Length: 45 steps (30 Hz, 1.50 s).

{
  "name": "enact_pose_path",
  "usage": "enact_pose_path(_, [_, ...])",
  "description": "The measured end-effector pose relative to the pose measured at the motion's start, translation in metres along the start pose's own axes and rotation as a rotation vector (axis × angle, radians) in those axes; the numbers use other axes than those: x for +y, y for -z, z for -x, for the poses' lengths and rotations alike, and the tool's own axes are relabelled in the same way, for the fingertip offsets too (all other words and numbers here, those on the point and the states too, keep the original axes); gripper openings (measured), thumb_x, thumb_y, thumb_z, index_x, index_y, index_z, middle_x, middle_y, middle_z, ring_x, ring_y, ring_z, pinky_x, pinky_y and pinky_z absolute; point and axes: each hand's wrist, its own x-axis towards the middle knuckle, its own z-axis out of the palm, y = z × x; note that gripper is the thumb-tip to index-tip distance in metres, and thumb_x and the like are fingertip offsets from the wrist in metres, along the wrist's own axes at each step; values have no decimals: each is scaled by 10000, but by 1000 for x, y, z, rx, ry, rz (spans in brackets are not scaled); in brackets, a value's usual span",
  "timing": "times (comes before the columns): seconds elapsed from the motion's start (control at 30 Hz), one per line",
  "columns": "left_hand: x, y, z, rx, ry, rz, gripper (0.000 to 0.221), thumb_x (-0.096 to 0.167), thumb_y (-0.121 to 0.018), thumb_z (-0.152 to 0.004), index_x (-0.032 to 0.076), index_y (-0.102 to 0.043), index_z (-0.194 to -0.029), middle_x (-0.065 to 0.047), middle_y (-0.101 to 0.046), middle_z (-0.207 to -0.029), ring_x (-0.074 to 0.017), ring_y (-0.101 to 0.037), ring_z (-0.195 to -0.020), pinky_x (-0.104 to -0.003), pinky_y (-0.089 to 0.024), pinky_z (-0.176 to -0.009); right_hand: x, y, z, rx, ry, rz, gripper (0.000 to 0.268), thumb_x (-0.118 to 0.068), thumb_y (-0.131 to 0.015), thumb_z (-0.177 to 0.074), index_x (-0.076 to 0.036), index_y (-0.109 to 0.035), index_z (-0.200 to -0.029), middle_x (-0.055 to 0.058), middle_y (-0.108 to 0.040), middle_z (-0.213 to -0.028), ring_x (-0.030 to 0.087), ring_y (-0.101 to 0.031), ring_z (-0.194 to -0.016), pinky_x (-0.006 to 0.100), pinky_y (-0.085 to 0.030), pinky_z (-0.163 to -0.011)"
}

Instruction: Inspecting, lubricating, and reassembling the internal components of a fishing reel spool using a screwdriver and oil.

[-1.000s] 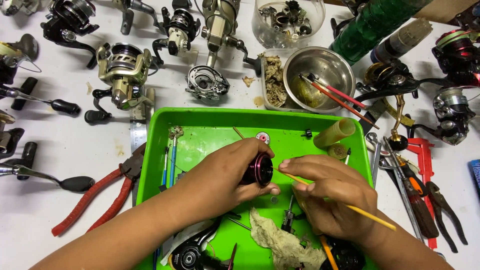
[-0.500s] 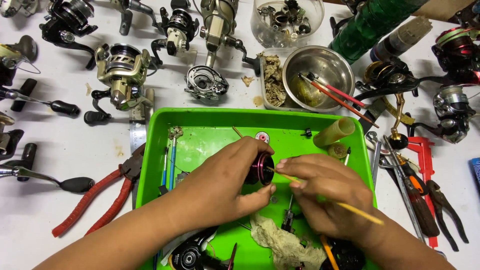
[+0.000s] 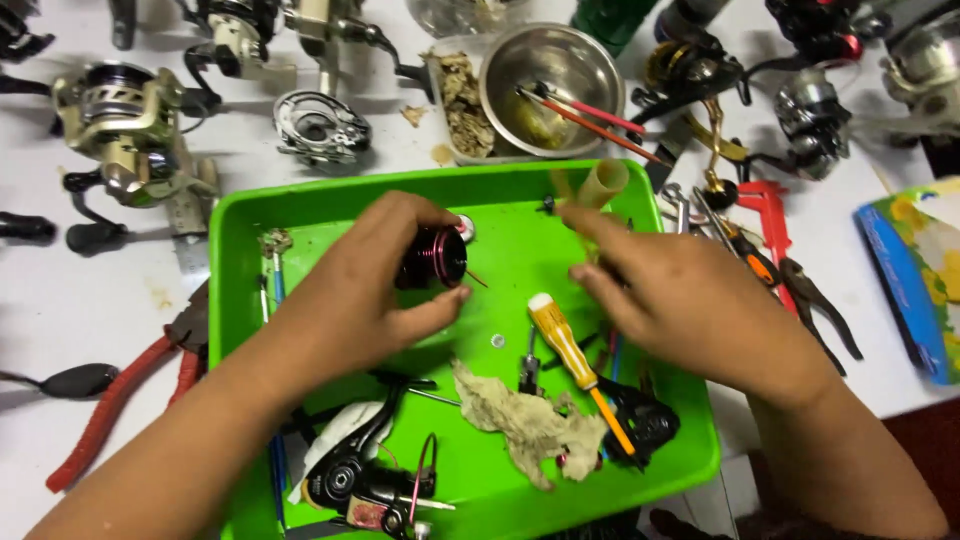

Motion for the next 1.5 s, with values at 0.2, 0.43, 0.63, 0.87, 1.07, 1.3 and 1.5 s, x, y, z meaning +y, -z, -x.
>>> enact_pose_path(0.2, [-4,4,-3,25,-70,39,500,123,-781,-844,65,-611,-1311,-134,-577,-1234,-256,-621,-1143,-349,-510,-1013,6,-15,17,238,136,112,366,-247,-692,-951,-104,-713,-1287,96,-780,-941,261,-727,-695,452,-596,-539])
enact_pose_path(0.43, [-2,5,-3,-13,-106,82,520,157,-759,-854,96,-593,-1343,-124,-636,-1267,-250,-642,-1178,-359,-489,-1031,-22,-15,-8,442,500,49,271,-100,-768,-932,-68,-724,-1197,71,-604,-786,279,-583,-689,412,-489,-637])
enact_pose_path(0.63, [4,9,-1,-139,30,307,771,117,-685,-788,123,-367,-1491,-94,-643,-1237,-157,-667,-1010,-292,-526,-919,-28,-24,-32,466,638,181,282,-28,-699,-931,-152,-705,-1183,34,-496,-723,265,-540,-595,419,-421,-481])
enact_pose_path(0.87, [3,8,-2,-225,30,298,874,110,-701,-770,130,-292,-1542,-100,-628,-1220,-178,-647,-1009,-313,-504,-939,-29,-23,-38,474,703,247,164,-38,-713,-912,-177,-703,-998,-3,-489,-658,238,-501,-556,401,-371,-423])
enact_pose_path(1.07, [-2,10,-2,-209,34,307,874,127,-674,-757,134,-287,-1541,-98,-623,-1225,-189,-635,-1092,-308,-462,-984,-29,-8,-32,412,674,52,42,-108,-665,-1001,-76,-691,-1010,58,-593,-758,264,-575,-631,404,-440,-540])
enact_pose_path(1.3, [0,13,-2,-254,102,383,846,148,-608,-785,156,-242,-1548,-138,-642,-1326,-190,-617,-1222,-311,-443,-1029,-29,-6,-22,500,616,24,236,-189,-672,-1017,-43,-624,-838,80,-579,-729,271,-504,-631,395,-414,-591])
enact_pose_path(1.5, [2,12,-1,-262,95,464,846,127,-569,-774,148,-246,-1555,-124,-611,-1259,-192,-607,-1225,-300,-431,-1060,-31,-24,-23,555,652,198,368,-118,-717,-1008,-204,-647,-1358,102,-623,-990,274,-554,-759,382,-428,-528])
